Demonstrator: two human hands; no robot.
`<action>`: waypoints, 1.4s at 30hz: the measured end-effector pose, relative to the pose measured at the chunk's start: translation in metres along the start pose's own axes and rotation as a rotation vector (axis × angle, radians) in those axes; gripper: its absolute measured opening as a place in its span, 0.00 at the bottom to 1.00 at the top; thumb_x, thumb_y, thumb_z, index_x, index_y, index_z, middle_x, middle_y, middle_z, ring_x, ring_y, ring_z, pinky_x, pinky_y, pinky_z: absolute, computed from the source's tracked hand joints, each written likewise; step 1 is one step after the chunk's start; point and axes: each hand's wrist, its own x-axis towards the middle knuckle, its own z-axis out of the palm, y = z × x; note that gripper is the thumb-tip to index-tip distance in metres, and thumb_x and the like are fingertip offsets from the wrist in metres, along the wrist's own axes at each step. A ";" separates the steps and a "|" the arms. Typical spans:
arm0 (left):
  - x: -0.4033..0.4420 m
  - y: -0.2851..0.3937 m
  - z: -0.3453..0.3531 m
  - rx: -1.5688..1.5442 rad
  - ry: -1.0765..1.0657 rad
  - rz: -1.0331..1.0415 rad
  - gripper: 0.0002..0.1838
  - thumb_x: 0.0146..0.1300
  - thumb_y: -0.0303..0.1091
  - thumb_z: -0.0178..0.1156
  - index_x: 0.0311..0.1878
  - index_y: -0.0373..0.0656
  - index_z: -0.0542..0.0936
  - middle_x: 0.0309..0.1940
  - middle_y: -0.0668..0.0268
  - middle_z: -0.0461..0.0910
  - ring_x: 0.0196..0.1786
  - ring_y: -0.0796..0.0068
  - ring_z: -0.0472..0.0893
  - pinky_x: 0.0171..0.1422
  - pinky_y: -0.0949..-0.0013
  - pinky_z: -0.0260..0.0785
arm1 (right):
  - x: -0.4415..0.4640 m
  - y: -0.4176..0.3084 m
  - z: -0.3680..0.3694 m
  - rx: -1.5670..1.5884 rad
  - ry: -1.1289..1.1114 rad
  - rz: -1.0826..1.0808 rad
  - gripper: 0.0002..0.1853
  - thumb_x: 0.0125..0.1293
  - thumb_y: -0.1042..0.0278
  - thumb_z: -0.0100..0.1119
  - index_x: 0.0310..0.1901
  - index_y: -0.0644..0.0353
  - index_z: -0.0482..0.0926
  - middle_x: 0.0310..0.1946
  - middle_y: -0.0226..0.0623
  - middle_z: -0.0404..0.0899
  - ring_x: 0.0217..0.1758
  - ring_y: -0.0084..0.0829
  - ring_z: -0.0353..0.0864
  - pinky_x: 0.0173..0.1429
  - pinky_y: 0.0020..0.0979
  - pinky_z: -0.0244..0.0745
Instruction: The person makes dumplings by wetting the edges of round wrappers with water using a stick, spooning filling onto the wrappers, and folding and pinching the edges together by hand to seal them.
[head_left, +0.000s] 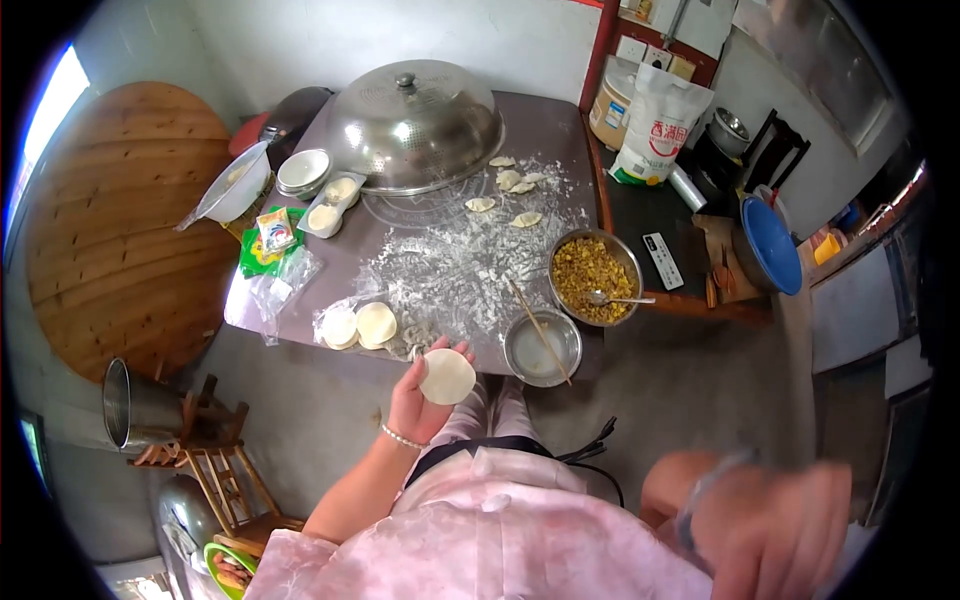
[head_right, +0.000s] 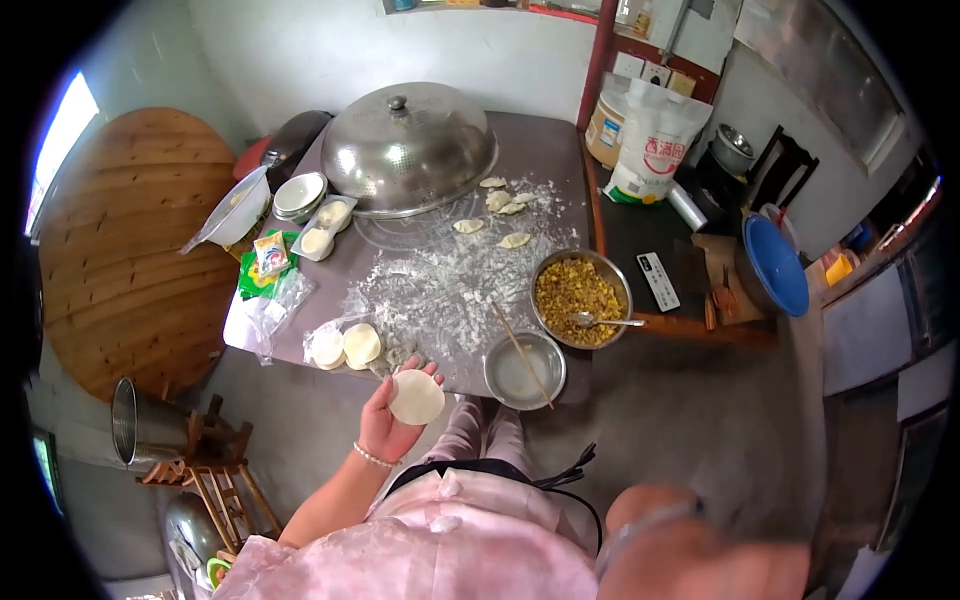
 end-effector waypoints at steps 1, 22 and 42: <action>0.000 0.000 0.002 0.008 0.006 0.000 0.27 0.68 0.45 0.48 0.66 0.41 0.61 0.63 0.53 0.66 0.66 0.52 0.64 0.72 0.54 0.54 | -0.008 -0.012 -0.018 -0.148 0.076 0.060 0.19 0.66 0.73 0.44 0.18 0.70 0.75 0.15 0.45 0.73 0.16 0.34 0.73 0.33 0.48 0.77; -0.004 -0.004 0.003 0.022 0.022 -0.026 0.28 0.67 0.45 0.49 0.67 0.44 0.62 0.64 0.54 0.66 0.66 0.54 0.65 0.71 0.55 0.55 | -0.326 -0.077 -0.219 -2.031 0.852 2.101 0.08 0.59 0.74 0.55 0.37 0.67 0.82 0.40 0.53 0.80 0.44 0.49 0.80 0.45 0.42 0.78; -0.006 -0.003 -0.001 0.011 0.001 -0.031 0.26 0.66 0.45 0.51 0.64 0.44 0.66 0.63 0.55 0.67 0.66 0.54 0.66 0.70 0.54 0.57 | -0.327 -0.017 -0.192 -1.727 1.227 1.517 0.09 0.58 0.76 0.51 0.24 0.65 0.79 0.18 0.44 0.76 0.19 0.39 0.75 0.23 0.38 0.71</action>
